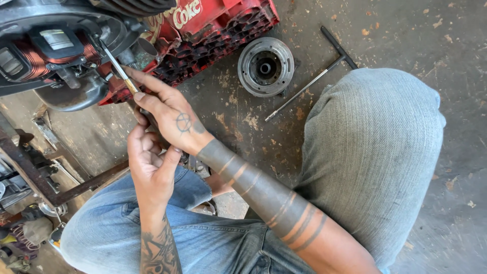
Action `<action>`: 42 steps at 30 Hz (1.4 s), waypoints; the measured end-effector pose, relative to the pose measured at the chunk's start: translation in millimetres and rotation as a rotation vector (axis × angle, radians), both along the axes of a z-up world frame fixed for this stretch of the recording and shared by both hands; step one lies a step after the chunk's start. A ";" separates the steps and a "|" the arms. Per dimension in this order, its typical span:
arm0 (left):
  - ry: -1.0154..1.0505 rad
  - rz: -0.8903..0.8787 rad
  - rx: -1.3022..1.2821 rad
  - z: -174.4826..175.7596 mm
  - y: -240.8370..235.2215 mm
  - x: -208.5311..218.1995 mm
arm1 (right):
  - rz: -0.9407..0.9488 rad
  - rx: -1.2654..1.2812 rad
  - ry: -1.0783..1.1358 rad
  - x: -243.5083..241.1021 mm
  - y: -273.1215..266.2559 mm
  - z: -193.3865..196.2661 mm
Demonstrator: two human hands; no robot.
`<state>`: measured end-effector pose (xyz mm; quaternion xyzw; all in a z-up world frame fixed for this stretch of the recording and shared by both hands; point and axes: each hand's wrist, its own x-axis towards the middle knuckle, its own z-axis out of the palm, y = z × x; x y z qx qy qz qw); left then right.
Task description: Disassembling a motorcycle engine by removing the cooling fan and flywheel using a screwdriver and manual force
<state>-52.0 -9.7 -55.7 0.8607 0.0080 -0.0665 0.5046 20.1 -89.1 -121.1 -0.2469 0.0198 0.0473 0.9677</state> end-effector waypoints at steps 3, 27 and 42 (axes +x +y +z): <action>-0.031 0.032 -0.037 -0.2 -5.3 2.3 | 0.028 0.239 0.012 6.2 5.8 -6.3; 0.414 0.333 -0.637 -1.5 -29.1 -8.3 | 0.428 0.072 0.001 13.0 -37.6 35.3; 0.103 0.158 -0.450 -19.8 -28.9 -4.9 | 0.536 0.004 0.032 28.3 -37.8 34.6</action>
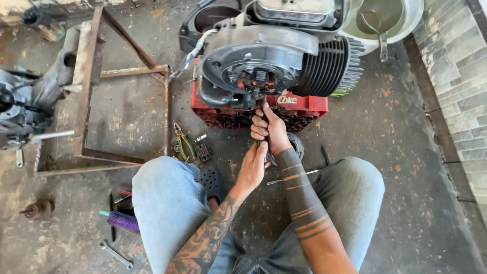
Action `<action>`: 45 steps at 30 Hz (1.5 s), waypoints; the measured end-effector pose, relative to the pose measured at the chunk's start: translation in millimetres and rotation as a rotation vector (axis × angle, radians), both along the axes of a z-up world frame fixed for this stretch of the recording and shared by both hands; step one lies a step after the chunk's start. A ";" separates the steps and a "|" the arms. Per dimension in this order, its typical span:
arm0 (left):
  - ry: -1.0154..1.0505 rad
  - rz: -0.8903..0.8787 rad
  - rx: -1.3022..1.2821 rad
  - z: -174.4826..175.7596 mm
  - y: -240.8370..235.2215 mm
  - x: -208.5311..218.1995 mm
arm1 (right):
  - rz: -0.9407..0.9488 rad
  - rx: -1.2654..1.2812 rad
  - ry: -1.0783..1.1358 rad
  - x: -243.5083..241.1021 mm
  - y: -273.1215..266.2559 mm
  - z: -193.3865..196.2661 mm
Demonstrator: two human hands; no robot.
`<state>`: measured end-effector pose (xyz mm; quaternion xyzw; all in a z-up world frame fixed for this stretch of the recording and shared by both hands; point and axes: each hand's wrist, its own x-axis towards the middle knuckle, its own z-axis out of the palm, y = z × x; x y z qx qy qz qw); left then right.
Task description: Disassembling a motorcycle engine by removing the cooling fan and flywheel using a screwdriver and manual force
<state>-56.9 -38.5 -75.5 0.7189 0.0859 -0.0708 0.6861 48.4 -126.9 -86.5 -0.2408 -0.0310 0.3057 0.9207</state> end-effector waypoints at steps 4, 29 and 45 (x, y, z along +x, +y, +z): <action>-0.018 0.016 -0.021 -6.7 -0.4 -5.3 | -0.040 -0.187 -0.007 3.5 2.4 -3.3; 0.205 0.059 -0.749 -21.2 5.9 6.5 | -0.146 -0.389 0.001 -15.3 -18.5 1.0; 0.035 0.019 -0.392 -4.0 21.6 3.2 | -0.070 -0.498 -0.141 -19.7 -9.3 25.2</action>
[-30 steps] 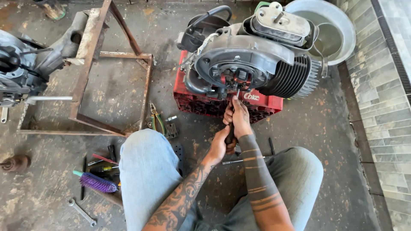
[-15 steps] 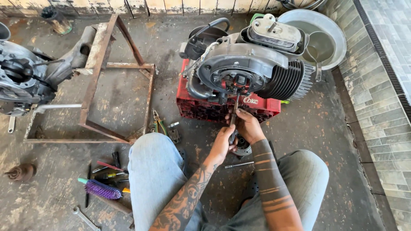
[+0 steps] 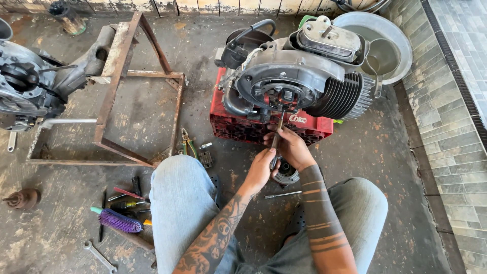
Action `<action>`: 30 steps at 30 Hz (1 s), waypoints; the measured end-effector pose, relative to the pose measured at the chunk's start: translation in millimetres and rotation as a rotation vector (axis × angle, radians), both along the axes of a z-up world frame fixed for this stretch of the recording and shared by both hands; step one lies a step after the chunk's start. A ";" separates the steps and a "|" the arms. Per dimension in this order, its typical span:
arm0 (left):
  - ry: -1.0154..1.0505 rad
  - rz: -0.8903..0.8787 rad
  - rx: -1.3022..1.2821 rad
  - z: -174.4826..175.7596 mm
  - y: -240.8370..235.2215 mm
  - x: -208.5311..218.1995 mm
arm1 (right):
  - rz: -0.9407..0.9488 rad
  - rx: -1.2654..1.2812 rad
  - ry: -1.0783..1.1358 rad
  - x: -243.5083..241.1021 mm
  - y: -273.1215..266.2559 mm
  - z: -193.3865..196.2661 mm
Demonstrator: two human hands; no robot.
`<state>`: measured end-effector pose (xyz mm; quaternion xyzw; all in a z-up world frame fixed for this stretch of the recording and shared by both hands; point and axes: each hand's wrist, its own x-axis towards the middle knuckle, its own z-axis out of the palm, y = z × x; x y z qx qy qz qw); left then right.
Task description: Disassembling a motorcycle engine by removing the cooling fan and flywheel using a screwdriver and manual force
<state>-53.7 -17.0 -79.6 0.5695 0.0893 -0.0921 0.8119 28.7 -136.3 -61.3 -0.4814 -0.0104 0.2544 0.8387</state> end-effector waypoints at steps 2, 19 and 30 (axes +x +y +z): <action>0.001 0.016 -0.136 6.9 0.2 -1.6 | 0.061 0.011 -0.022 -5.6 -4.3 16.2; -0.076 -0.021 0.735 40.1 2.7 -23.2 | -0.169 -0.354 -0.209 15.7 -13.6 -41.8; 0.094 -0.084 -0.048 25.5 1.5 -8.9 | 0.051 -0.048 -0.155 -2.9 -24.9 -7.2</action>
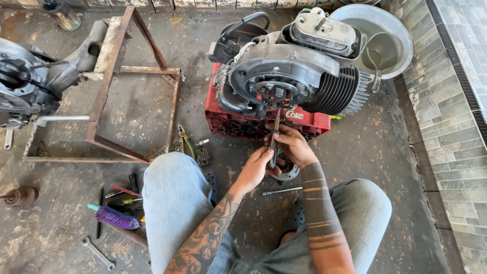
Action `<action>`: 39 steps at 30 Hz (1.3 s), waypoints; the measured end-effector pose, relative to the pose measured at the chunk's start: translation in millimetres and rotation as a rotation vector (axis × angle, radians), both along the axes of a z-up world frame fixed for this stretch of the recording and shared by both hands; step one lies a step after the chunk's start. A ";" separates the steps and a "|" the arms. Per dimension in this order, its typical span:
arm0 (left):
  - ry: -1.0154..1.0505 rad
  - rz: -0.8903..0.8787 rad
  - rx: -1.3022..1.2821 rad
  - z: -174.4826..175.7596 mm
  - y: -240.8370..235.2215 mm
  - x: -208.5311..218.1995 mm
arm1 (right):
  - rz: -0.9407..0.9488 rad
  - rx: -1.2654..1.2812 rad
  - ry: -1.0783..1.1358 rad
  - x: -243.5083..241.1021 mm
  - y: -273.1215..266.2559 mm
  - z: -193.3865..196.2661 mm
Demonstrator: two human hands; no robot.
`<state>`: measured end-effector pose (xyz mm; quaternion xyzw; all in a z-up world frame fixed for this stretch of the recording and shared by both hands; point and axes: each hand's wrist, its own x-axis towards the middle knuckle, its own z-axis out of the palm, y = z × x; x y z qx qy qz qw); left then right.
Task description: Disassembling a motorcycle engine by removing the cooling fan and flywheel using a screwdriver and manual force
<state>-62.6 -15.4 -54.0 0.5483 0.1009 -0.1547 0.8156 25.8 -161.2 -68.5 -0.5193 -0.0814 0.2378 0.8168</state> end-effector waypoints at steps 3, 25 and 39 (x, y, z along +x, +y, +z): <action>0.023 -0.074 0.407 -4.4 6.5 0.2 | -0.089 -0.065 -0.005 0.8 8.8 -2.5; 0.027 -0.140 0.762 53.6 34.8 43.2 | -0.024 0.129 0.082 -8.5 1.1 4.8; -0.130 0.281 0.007 84.5 3.7 100.5 | -0.195 0.081 0.157 8.7 -6.5 -65.5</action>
